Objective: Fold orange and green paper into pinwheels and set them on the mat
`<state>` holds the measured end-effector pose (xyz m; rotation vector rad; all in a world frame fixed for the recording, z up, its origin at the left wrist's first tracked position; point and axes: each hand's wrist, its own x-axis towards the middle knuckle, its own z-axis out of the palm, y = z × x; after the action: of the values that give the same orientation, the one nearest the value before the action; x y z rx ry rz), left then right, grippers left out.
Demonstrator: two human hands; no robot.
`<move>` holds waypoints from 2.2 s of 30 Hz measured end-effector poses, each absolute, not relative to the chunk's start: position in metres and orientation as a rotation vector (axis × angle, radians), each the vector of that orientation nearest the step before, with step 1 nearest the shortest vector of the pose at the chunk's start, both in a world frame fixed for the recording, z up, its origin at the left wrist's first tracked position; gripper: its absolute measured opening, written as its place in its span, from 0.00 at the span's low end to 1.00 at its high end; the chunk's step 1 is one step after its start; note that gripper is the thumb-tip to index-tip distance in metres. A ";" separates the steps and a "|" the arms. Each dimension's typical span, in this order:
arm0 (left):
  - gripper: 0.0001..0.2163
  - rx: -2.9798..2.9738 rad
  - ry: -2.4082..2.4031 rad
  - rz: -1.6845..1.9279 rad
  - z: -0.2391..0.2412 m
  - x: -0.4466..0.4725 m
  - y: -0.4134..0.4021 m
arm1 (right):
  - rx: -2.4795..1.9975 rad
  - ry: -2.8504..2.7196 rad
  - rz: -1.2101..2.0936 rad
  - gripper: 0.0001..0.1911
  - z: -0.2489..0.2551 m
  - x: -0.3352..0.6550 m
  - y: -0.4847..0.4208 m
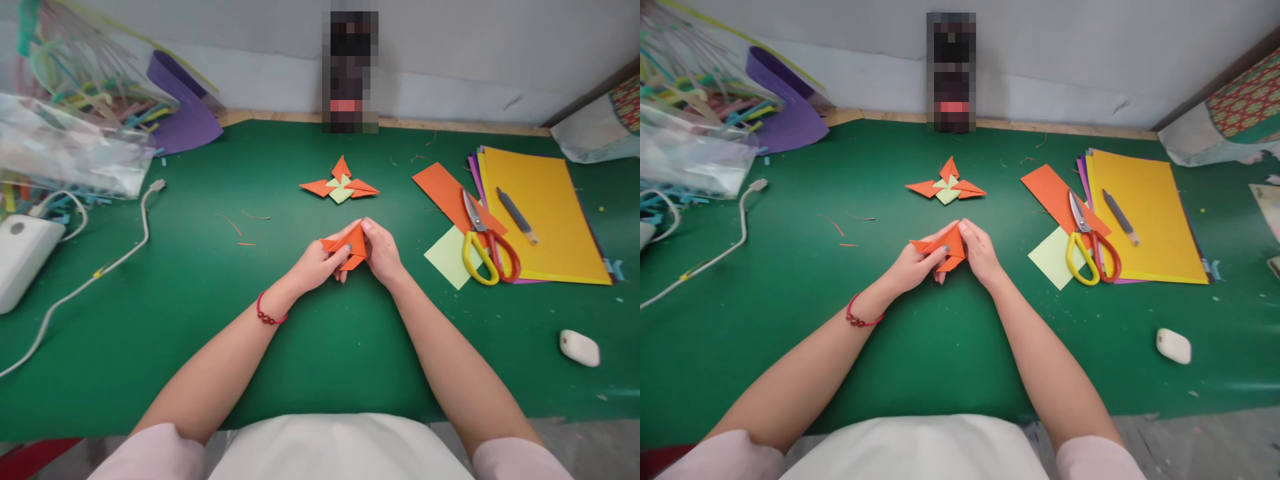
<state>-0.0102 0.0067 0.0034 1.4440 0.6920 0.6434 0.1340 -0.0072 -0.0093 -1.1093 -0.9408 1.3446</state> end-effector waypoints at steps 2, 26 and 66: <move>0.25 1.442 0.692 0.650 0.003 -0.010 0.007 | -1.098 -0.966 1.416 0.19 -0.007 0.134 -0.008; 0.27 1.422 0.660 0.660 0.000 -0.011 0.010 | -1.033 -1.013 1.577 0.16 0.003 0.134 -0.009; 0.22 1.395 0.827 0.826 0.004 -0.007 0.013 | -1.100 -1.061 1.508 0.18 0.000 0.132 -0.007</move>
<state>-0.0072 0.0133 0.0037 1.3946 0.8274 0.8256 0.1322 -0.0066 0.0001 -1.0997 -1.0606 1.5078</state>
